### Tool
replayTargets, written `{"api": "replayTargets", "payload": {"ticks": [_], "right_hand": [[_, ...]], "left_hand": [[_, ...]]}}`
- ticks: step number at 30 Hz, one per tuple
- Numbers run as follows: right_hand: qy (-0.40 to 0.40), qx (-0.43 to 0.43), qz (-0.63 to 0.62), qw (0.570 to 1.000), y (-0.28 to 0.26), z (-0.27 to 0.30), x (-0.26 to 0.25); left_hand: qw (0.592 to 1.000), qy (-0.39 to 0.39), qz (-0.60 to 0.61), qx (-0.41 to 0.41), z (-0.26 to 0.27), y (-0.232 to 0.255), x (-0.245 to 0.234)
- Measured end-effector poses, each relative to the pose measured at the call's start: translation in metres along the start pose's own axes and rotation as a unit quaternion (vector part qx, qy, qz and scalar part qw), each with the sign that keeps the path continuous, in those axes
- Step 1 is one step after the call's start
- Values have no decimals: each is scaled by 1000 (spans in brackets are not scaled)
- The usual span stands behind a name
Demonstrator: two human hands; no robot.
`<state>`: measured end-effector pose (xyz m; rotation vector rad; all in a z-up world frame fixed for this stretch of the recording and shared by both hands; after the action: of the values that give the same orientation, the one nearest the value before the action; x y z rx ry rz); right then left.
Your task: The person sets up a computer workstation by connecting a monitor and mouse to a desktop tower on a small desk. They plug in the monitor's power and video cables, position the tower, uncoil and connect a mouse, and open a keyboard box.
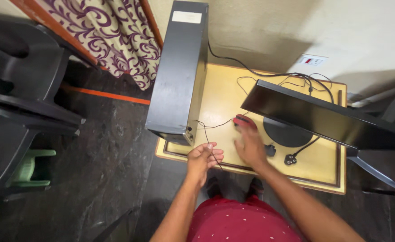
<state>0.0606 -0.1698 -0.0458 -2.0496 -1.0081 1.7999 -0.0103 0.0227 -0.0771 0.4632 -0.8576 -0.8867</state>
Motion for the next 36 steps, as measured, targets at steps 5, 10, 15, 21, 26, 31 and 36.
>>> {"api": "replayTargets", "payload": {"ticks": [5,10,15,21,26,31,36], "right_hand": [[-258,212,-518,787,-3,72,74],[-306,204,-362,857,-30,112,40],[-171,86,-285,939,-58,91,-6],[-316,77,-345,880,-66,113,12],[-176,85,-230,953,-63,141,-13],[-200,-16,-304,931,-67,145,-24],[-266,102,-353,891,-64,185,-20]], "left_hand": [[991,16,130,-30,-13,-17,-1],[985,17,166,-43,-28,-28,-12],[963,-48,255,-70,-24,-52,-5],[944,-8,327,-27,-23,-54,-10],[937,-14,345,-55,2,-76,-2],[949,-50,306,-61,27,-104,25],[946,-48,319,-18,24,-106,14]]}}
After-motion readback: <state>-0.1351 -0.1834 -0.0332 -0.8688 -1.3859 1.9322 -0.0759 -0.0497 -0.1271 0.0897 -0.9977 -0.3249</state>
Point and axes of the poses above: each hand's wrist, its own z-axis away from the middle knuckle, its own x-axis out of the palm, y = z × x, the point moved 7 cm from there along -z, towards the middle knuckle, and after that the axes turned 1 degree about -z, right-handed, at the moved point
